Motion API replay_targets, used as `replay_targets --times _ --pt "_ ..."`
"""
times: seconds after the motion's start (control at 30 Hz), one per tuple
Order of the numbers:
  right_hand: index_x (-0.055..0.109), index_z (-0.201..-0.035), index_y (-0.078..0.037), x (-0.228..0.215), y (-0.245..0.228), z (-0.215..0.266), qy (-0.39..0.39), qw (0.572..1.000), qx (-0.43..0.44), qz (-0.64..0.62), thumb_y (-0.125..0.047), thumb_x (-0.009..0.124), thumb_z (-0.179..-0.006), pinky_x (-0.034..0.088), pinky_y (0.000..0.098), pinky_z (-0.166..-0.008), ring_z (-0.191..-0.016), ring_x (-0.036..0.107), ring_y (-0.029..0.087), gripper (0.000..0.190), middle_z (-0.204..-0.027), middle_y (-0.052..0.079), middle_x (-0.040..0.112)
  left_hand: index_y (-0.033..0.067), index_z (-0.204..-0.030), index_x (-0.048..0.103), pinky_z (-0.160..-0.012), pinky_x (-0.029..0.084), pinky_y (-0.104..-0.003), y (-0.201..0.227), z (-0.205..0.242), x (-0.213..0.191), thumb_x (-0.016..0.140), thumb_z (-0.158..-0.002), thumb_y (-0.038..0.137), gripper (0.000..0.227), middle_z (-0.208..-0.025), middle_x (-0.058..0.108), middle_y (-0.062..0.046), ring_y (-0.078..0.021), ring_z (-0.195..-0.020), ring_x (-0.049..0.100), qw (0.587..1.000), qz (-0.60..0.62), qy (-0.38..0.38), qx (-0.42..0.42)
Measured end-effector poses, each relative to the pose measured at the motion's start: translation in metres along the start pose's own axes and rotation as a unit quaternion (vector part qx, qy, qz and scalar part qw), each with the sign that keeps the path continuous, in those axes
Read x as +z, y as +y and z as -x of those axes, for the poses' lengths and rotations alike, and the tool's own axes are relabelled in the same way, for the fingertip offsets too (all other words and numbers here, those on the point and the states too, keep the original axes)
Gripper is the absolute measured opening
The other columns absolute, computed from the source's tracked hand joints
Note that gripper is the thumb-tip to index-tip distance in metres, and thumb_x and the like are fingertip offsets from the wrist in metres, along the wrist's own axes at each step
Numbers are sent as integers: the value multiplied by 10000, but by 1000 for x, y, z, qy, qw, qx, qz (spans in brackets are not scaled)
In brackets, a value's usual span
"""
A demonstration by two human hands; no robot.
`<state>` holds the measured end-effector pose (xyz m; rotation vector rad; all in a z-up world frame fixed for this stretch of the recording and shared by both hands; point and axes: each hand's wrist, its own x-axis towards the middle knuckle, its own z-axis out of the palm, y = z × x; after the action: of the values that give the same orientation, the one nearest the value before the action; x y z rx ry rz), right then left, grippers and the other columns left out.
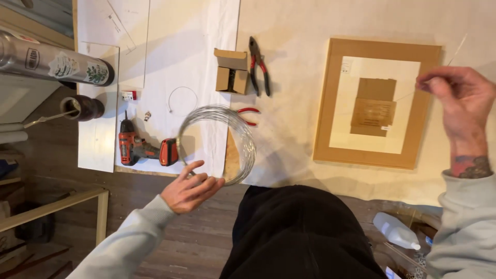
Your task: Measuring, uncoiling, and cutting picture hanging wire for a small frame.
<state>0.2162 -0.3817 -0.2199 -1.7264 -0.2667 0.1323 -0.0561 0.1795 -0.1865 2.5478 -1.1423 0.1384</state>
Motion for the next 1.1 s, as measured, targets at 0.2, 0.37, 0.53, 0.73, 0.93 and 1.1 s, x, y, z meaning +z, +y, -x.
replay_targets --times 0.2,0.37,0.53,0.73,0.93,1.1 --pt "630 -1162 37 45 13 14 47 998 48 6 84 616 -1128 655 371 -930 -1046 725 193 60 -1116 136 714 18 -1218 705 -1153 379 -625 -30 73 95 707 -824 75 398 -1129 617 -42 -241 -1090 618 994 42 -28 -93" --pt "532 -1232 -31 54 30 50 94 987 106 -73 63 636 -1103 656 373 -871 -988 737 215 191 -1086 132 719 88 -1058 727 -1218 305 -635 -52 73 107 674 -779 53 286 -1167 636 -97 -296 -1246 579 937 -127 -182 -269" --pt "466 -1281 -90 69 58 90 131 965 182 -135 26 659 -1014 645 367 -815 -974 753 225 349 -1062 117 710 95 -1118 708 -1185 353 -603 -55 20 134 662 -804 55 319 -1200 665 -117 -292 -1219 594 890 -190 -135 -392" --pt "560 -1380 -57 99 65 129 164 929 276 -184 -31 621 -1009 637 366 -913 -1021 703 183 377 -1075 89 702 94 -1344 606 -995 502 -463 54 -140 228 747 -879 214 500 -1243 673 -169 -363 -1153 633 927 269 85 -249" --pt "629 -1309 -5 85 77 139 157 890 298 -308 -93 604 -1024 567 345 -949 -1006 648 147 300 -1061 31 679 146 -1118 725 -862 532 -448 97 -177 285 747 -899 154 220 -967 713 -45 -286 -935 680 935 284 17 -212" --pt "673 -1208 8 53 114 147 143 849 325 -390 -140 596 -1063 565 370 -939 -945 642 168 221 -949 41 647 123 -940 738 -743 559 -417 86 -165 273 743 -861 131 79 -884 674 -67 -298 -862 654 935 242 31 -256"
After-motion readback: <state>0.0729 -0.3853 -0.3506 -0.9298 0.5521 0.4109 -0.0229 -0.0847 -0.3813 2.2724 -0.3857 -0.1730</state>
